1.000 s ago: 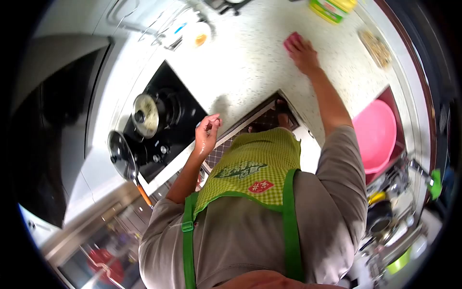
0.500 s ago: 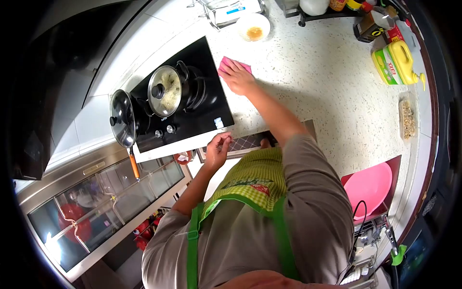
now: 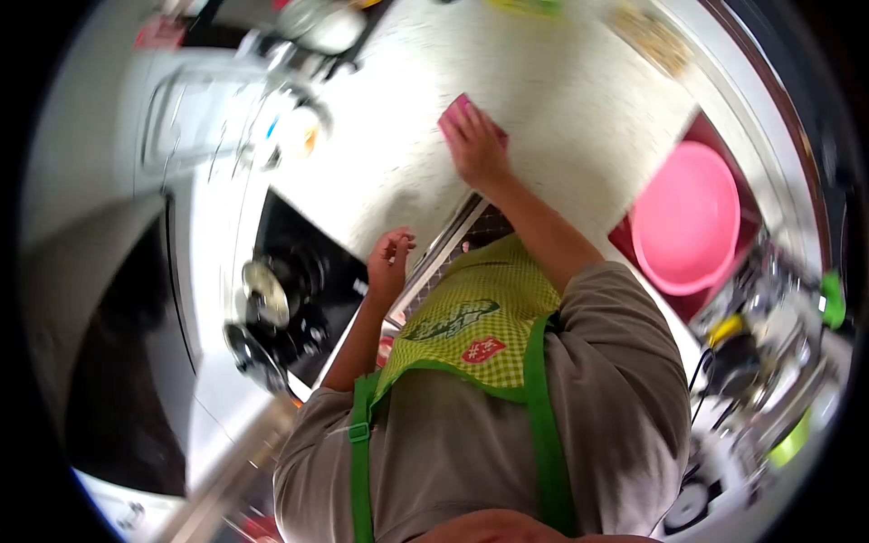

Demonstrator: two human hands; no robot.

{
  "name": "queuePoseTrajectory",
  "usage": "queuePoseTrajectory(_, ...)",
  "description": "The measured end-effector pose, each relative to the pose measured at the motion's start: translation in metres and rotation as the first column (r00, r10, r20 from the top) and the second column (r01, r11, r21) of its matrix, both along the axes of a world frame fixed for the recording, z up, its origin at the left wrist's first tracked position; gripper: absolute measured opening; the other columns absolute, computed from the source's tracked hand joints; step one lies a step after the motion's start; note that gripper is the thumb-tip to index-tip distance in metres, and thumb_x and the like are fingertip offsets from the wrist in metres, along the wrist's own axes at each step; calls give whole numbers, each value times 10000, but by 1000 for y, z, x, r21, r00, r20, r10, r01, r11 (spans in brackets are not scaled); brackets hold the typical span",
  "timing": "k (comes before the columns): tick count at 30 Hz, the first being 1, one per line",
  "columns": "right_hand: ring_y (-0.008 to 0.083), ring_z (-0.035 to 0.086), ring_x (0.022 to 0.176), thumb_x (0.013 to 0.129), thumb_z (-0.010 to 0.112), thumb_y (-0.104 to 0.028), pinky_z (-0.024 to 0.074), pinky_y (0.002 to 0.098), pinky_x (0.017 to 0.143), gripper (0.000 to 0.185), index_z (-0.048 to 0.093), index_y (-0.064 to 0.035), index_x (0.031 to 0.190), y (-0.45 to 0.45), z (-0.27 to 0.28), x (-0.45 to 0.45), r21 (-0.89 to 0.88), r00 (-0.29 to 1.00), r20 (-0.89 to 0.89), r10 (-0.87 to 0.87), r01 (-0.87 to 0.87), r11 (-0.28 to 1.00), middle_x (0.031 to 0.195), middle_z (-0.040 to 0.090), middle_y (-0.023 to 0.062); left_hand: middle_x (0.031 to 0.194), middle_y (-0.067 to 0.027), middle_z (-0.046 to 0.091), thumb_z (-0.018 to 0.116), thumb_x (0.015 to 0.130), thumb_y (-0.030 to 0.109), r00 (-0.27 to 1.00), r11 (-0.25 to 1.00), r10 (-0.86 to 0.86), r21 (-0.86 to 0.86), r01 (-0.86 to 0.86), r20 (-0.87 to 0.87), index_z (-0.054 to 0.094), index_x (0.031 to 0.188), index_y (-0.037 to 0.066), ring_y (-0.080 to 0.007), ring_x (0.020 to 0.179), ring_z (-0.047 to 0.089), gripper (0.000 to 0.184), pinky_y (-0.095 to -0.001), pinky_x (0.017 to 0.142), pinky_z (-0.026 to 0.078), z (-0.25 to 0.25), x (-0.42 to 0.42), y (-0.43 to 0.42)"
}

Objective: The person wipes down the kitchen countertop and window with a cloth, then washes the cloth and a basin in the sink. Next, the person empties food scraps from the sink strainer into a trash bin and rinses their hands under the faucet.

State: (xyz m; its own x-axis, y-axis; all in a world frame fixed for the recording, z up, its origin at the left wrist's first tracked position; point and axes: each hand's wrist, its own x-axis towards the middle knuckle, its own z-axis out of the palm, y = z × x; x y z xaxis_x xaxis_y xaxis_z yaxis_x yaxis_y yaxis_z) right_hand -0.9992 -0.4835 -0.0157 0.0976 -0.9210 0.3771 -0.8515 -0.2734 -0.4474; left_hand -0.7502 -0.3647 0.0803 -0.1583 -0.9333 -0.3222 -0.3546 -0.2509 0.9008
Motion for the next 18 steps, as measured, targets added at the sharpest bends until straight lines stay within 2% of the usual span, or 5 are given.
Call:
queuePoseTrajectory(6,316,316,1348,914,458,-230,223,457,1125,425,491,-82,1312,94,4,-51,66,969,92,-228,222,973,1413,409,145,952,-69,644,506,972,126,939,939,-343,-34,342,-25,557,1149,-4,-122,843,616,225,-260,741,487,7,-80,-61)
queuePoseTrajectory(9,294,301,1360,934,440,-280,214,453,1129,438,477,-103,1333,133,2,-70,78,941,65,-331,326,942,1432,396,134,951,-71,646,501,972,110,874,876,-483,-53,480,-55,553,1163,-10,-114,842,610,232,-255,746,485,17,-118,-61)
queuePoseTrajectory(10,285,301,1363,946,423,-292,201,447,1133,438,467,-116,1345,147,5,-76,73,940,-41,-339,342,937,1441,389,122,949,-74,649,499,971,100,848,851,-524,-76,519,-73,551,1169,-14,-109,836,607,234,-252,749,484,18,-125,-58)
queuePoseTrajectory(14,283,312,1357,946,447,-293,210,441,1131,438,465,-122,1349,200,6,-98,80,911,-45,-409,411,908,1437,391,114,939,-73,653,504,967,85,764,771,-637,-85,631,-107,552,1170,-16,-99,825,596,232,-243,756,477,12,-141,-32)
queuePoseTrajectory(18,271,278,1379,969,367,-301,186,442,1138,445,439,-122,1370,236,-1,-111,93,910,-171,-378,397,913,1470,353,92,933,-65,648,511,965,84,747,750,-662,-63,659,-63,562,1160,-14,-95,819,587,224,-234,757,469,2,-130,1)
